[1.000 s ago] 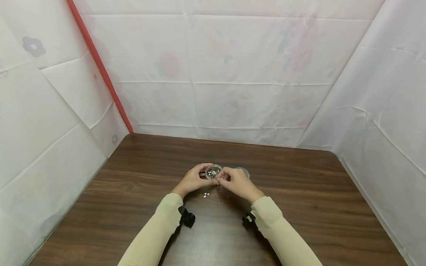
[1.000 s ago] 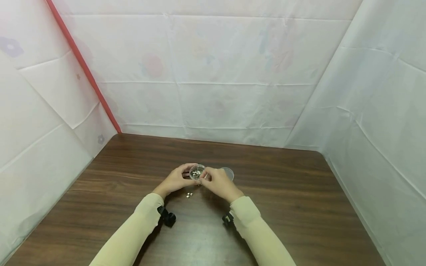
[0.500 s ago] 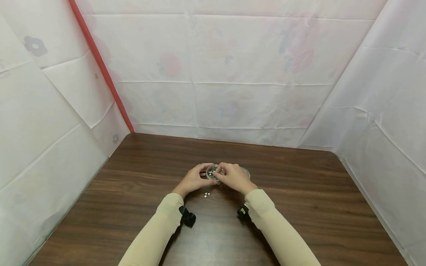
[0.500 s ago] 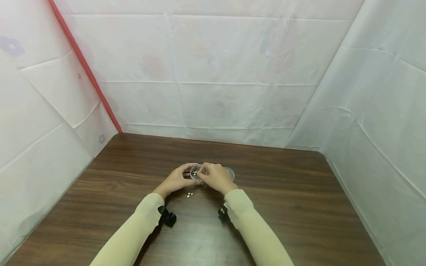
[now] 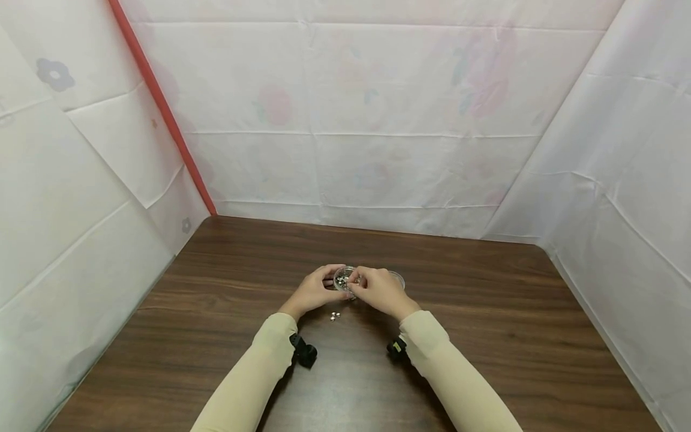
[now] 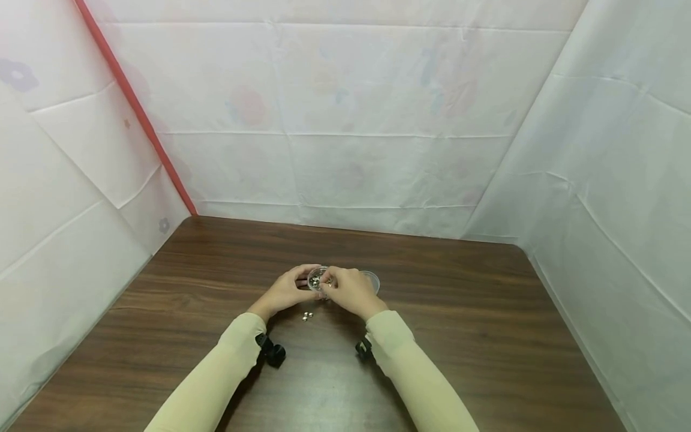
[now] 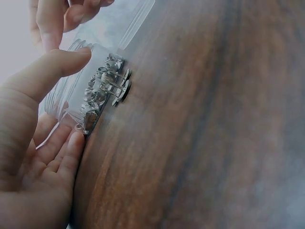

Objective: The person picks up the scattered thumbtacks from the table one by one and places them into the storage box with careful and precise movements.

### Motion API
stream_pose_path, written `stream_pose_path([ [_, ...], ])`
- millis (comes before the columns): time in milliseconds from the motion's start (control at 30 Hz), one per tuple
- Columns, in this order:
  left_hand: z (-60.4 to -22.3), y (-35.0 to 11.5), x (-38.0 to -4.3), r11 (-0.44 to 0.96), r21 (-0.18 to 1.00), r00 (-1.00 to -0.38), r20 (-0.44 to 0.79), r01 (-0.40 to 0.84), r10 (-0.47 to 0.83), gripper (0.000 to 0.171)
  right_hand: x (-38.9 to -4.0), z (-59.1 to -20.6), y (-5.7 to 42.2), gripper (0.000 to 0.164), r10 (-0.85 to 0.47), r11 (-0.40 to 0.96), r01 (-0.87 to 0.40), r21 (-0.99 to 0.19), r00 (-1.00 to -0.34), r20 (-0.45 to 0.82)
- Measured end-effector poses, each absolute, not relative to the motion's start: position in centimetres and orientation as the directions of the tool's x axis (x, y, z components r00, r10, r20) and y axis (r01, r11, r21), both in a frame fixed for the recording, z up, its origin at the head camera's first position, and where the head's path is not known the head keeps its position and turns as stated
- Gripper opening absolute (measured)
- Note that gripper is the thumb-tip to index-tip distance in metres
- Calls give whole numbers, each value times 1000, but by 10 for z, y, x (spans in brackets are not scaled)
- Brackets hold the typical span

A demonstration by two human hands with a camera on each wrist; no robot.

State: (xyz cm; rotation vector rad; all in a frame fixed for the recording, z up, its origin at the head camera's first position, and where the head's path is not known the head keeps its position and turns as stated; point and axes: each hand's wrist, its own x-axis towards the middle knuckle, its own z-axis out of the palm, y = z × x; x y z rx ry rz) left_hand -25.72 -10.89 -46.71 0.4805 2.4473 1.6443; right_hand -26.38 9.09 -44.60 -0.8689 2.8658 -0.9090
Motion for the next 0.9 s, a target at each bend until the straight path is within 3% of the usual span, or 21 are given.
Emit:
stream_pose_path([
  [267,-493,-111,-272,384,909,-950,38,162,310,66,-250,-440,94,7,-575,628,-576,-523,-796,186],
  [900,-496,-112,-275,394,899,-947,64,192,316,64,-241,-453,85,5,-670,570,-615,-545,-732,125],
])
